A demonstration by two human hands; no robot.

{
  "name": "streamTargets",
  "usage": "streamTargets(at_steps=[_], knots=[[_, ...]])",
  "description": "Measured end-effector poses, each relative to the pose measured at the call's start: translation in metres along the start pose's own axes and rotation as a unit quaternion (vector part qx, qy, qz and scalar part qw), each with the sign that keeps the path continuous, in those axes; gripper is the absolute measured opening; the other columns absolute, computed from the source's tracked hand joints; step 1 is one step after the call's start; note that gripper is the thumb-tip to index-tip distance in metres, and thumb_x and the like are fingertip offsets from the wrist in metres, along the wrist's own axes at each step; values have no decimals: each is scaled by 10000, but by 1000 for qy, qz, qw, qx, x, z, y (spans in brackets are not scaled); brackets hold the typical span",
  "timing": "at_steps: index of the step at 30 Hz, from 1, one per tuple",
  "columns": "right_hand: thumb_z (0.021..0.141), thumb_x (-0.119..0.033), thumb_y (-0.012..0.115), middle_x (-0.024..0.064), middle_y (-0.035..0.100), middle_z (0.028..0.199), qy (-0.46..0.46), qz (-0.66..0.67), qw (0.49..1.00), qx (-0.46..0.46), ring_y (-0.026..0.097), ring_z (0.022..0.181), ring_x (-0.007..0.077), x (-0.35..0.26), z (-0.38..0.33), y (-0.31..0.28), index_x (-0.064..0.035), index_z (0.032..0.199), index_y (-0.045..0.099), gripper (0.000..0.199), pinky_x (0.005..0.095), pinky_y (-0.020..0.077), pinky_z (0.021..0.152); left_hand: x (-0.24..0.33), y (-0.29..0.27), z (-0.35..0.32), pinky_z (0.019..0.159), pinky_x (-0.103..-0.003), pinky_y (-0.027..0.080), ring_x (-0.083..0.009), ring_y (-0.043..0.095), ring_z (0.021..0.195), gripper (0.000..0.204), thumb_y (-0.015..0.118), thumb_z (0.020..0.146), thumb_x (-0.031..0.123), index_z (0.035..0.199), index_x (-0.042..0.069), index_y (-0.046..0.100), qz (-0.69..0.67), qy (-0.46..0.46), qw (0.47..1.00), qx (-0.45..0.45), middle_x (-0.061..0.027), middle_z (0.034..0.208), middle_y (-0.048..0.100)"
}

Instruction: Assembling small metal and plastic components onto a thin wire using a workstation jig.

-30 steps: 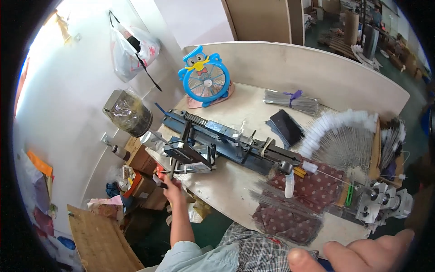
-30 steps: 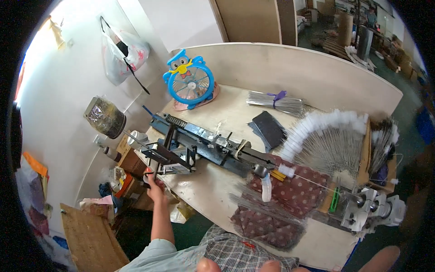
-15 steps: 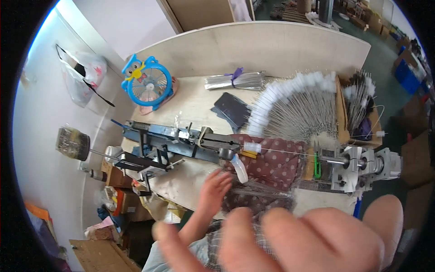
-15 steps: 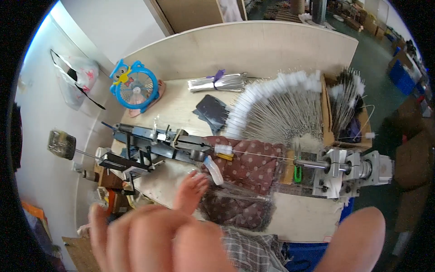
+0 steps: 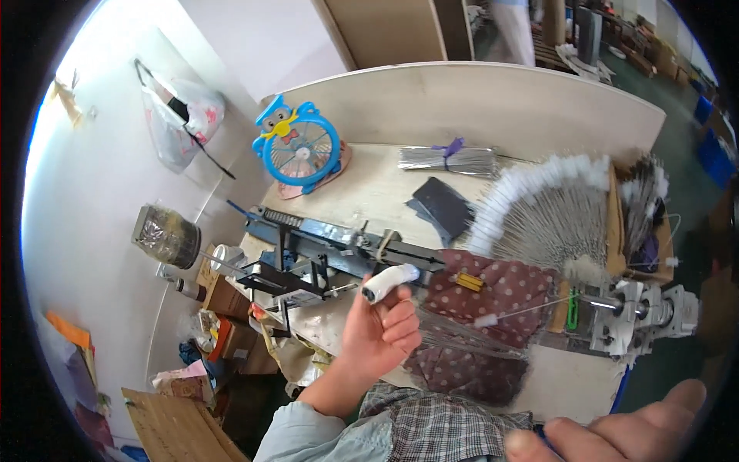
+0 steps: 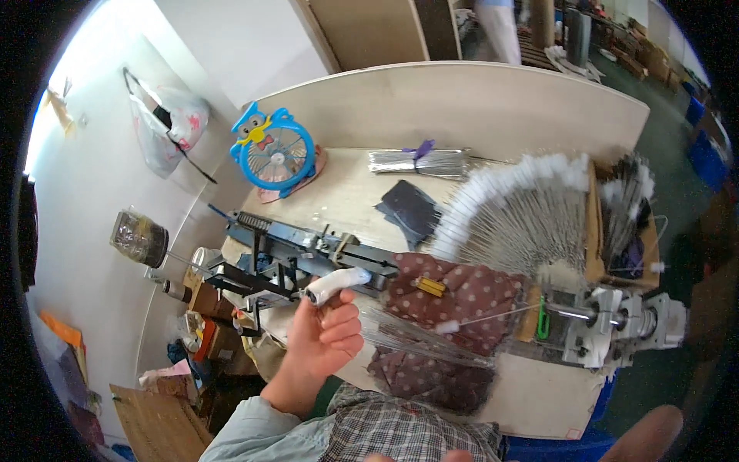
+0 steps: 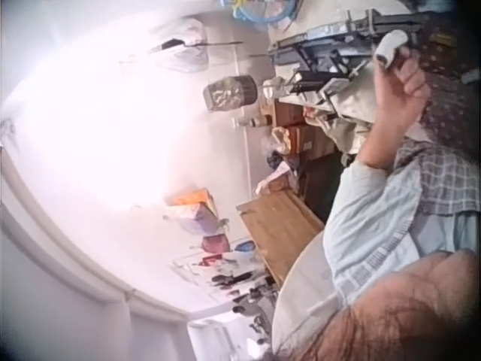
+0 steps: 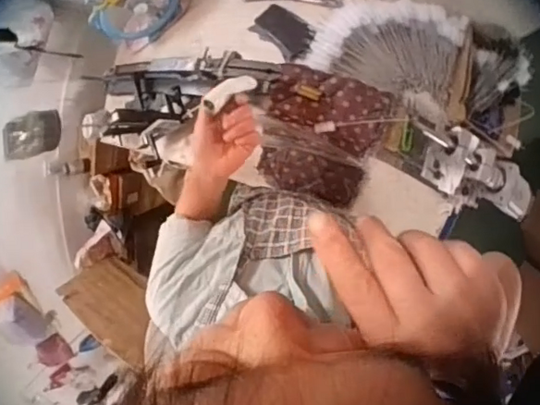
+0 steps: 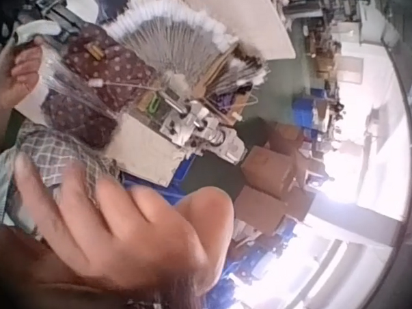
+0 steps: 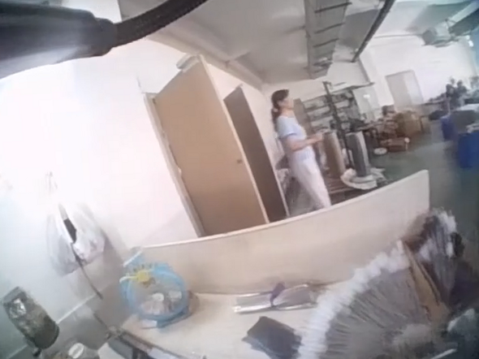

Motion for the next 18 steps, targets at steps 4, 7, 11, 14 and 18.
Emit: streamTargets(at_steps=[4,7,11,14,18], knots=[[842,-210,578,62,632,922,-31,-61,997,44,564,642,153,-9,1,-4,-78,1045,637,249,296,420,557,-8,-32,-15,527,-276,370,-139,436,548,398,381,966,368,940,20,572,234,86,967,53,-13,596,432],[855,-225,566,77,630,919,-34,-76,996,46,577,661,181,-12,0,3,-67,1012,641,235,328,447,580,-42,-32,3,604,-300,442,-175,534,650,283,456,952,272,991,20,578,411,-11,912,-4,-54,701,539],[855,-247,560,108,638,866,66,-41,997,25,599,682,240,-2,-6,18,-50,931,658,233,378,471,613,-75,5,39,793,-323,478,-199,594,881,185,582,881,98,1022,-22,583,682,80,702,-186,-110,958,612],[749,-346,642,60,621,763,118,24,987,-103,623,682,223,50,-5,120,-66,921,613,330,329,490,595,-81,28,71,839,-344,473,-297,582,974,302,609,835,116,1111,11,550,798,303,491,-173,-151,1087,585],[831,-346,592,136,638,788,192,109,945,-242,646,760,312,82,-49,269,-35,882,571,316,417,515,594,-138,27,127,717,-400,503,-345,593,896,361,601,798,122,1146,72,524,840,324,392,-189,-161,1054,585]])
Point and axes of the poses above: each hand's wrist, its own z-axis towards the middle knuckle, its own y-axis out of the palm, x = y × z, the point moved 7 cm from there along z, towards the middle knuckle
